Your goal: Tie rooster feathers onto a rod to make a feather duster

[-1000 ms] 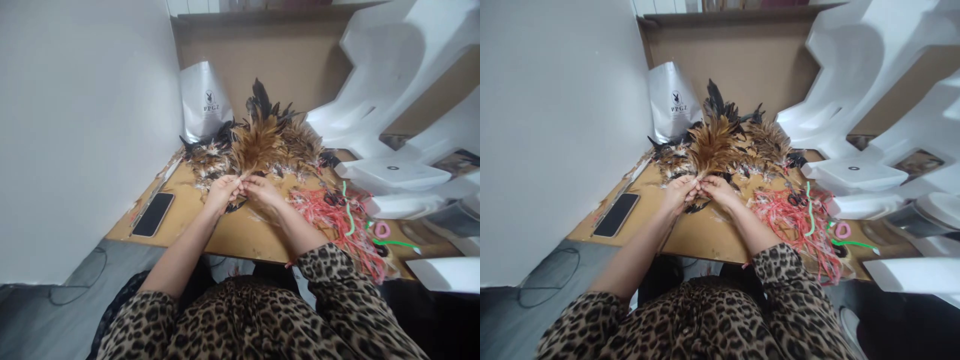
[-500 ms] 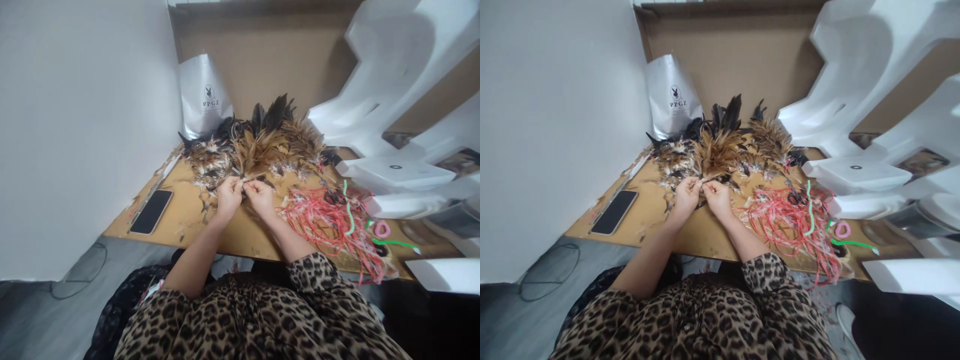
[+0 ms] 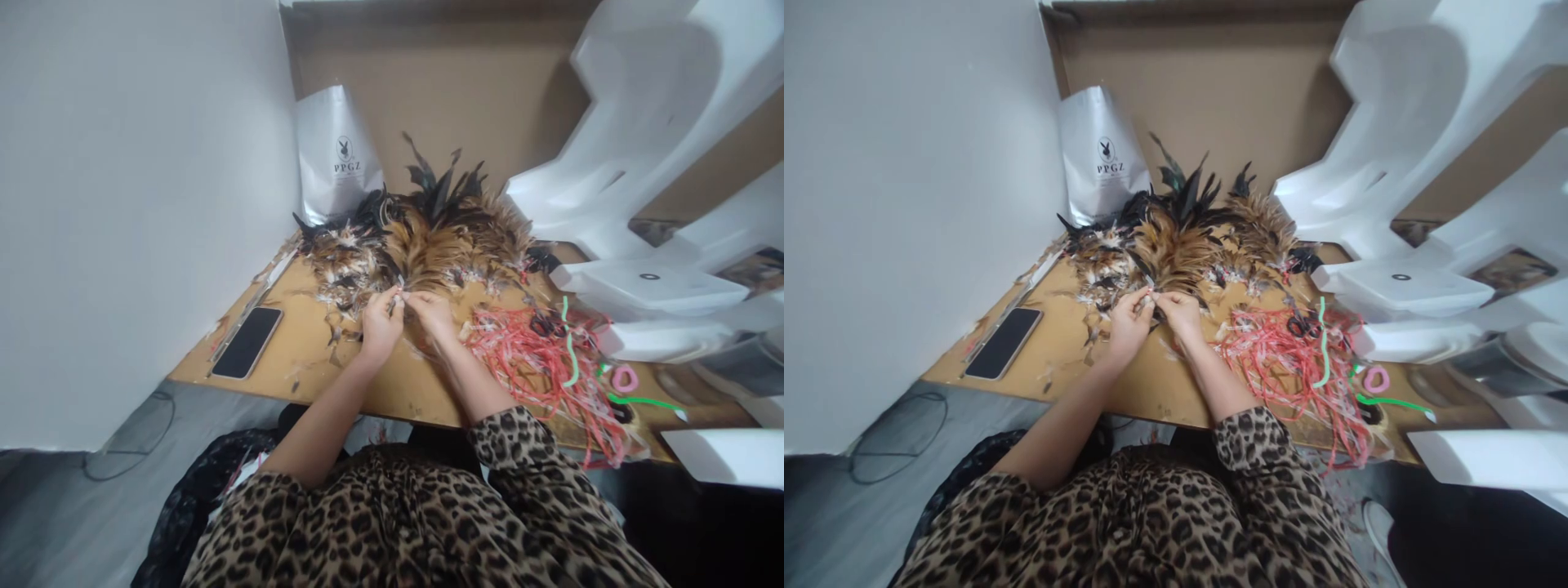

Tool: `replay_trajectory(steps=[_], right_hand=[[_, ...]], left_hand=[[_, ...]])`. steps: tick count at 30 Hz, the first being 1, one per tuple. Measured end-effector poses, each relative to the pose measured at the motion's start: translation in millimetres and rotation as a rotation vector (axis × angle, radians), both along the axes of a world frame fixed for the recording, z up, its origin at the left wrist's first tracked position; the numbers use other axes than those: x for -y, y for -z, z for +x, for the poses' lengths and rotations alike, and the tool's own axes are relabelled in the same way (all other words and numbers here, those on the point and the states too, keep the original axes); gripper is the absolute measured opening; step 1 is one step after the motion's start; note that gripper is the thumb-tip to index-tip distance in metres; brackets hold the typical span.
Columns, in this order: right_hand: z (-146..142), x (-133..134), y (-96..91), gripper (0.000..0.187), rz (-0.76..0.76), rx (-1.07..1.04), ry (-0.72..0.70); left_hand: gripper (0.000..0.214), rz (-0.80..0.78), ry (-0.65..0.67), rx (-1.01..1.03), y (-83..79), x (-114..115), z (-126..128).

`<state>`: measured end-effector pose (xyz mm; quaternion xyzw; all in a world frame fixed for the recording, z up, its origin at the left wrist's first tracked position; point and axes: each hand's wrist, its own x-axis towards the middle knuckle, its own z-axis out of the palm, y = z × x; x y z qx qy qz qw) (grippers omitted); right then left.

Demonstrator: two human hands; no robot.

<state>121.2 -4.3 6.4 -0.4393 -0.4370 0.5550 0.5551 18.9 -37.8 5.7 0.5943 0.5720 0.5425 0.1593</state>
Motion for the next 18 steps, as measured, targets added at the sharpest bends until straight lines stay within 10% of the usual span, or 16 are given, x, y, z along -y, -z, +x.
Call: replay_trajectory(steps=[7,18], right_hand=[[7,4,-7.6,0.039,-0.075,0.003,-0.017],[24,-7,6.0,0.038,-0.067,-0.112,-0.276]], left_hand=[[0.037,-0.045,0.085,0.086,-2.2,5,3],[0.030,-0.401,0.477,0.935,-19.7,8,11]])
